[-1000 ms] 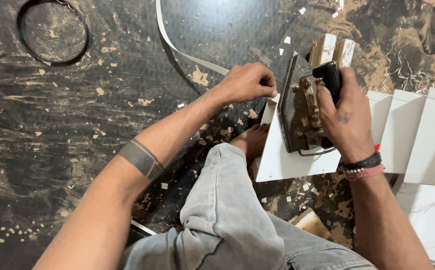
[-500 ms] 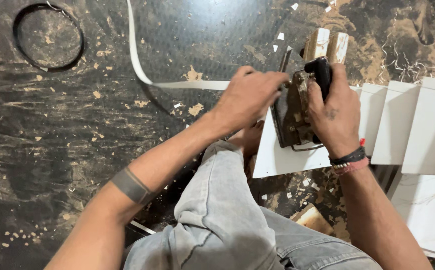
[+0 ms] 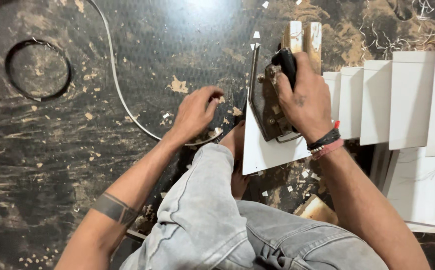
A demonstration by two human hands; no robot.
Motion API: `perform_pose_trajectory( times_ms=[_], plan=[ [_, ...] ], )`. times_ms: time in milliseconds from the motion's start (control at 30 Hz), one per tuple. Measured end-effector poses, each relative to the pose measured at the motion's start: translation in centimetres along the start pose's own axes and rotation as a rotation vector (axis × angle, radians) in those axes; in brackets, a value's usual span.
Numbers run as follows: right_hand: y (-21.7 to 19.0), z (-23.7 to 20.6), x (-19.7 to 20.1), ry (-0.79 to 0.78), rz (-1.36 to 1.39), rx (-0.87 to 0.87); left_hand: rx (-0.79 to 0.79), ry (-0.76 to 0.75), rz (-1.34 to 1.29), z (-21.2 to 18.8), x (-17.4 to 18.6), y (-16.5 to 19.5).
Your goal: The person sits on the floor and applies white edge banding tape to the edge of a triangular wood panel, pressing the tape along the edge by hand and using a hand-held edge banding iron to heat and secure it, then presses and trims the tape ends before setting the finished panel with a stack of similar panels.
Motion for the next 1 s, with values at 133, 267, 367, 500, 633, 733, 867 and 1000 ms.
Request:
perform_pose_trajectory(
  times_ms=[133, 267, 367, 500, 633, 733, 867, 1000],
  plan=[
    [0.0, 0.0, 0.1, -0.017, 0.008, -0.032, 0.295, 0.042, -0.533, 1.6, -2.9, -0.9],
    [0.4, 0.1, 0.1, -0.044, -0.016, -0.076, 0.331, -0.167, -0.827, -0.9, -7.8, 1.3],
    [0.9, 0.1, 0.0, -0.070, 0.039, -0.080, 0.464, -0.399, -0.794, -3.2, -10.3, 1.9],
    [1.5, 0.0, -0.3, -0.099, 0.022, -0.094, 0.551, -0.439, -0.695, -3.6, -10.2, 1.8],
    [1.4, -0.1, -0.2, -0.062, 0.014, -0.055, 0.496, -0.437, -0.730, -3.2, -9.9, 2.8],
    [1.4, -0.3, -0.2, -0.044, -0.009, -0.035, 0.493, -0.430, -0.696, -3.3, -9.8, 3.1],
    [2.2, -0.4, -0.4, -0.096, -0.019, -0.078, 0.488, -0.402, -0.700, -3.4, -9.7, 2.9],
    [3.9, -0.8, -0.5, -0.205, 0.009, -0.192, 0.516, -0.391, -0.672, -3.5, -10.1, 1.8]
  ],
)
Point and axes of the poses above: each hand's wrist, its own z-axis towards the middle knuckle, its own x-axis out of the back of the hand, y = z × x, the point moved 7 cm from there along z, towards the middle knuckle, and after that the axes turned 10 degrees about -z, right-handed, at the moved point
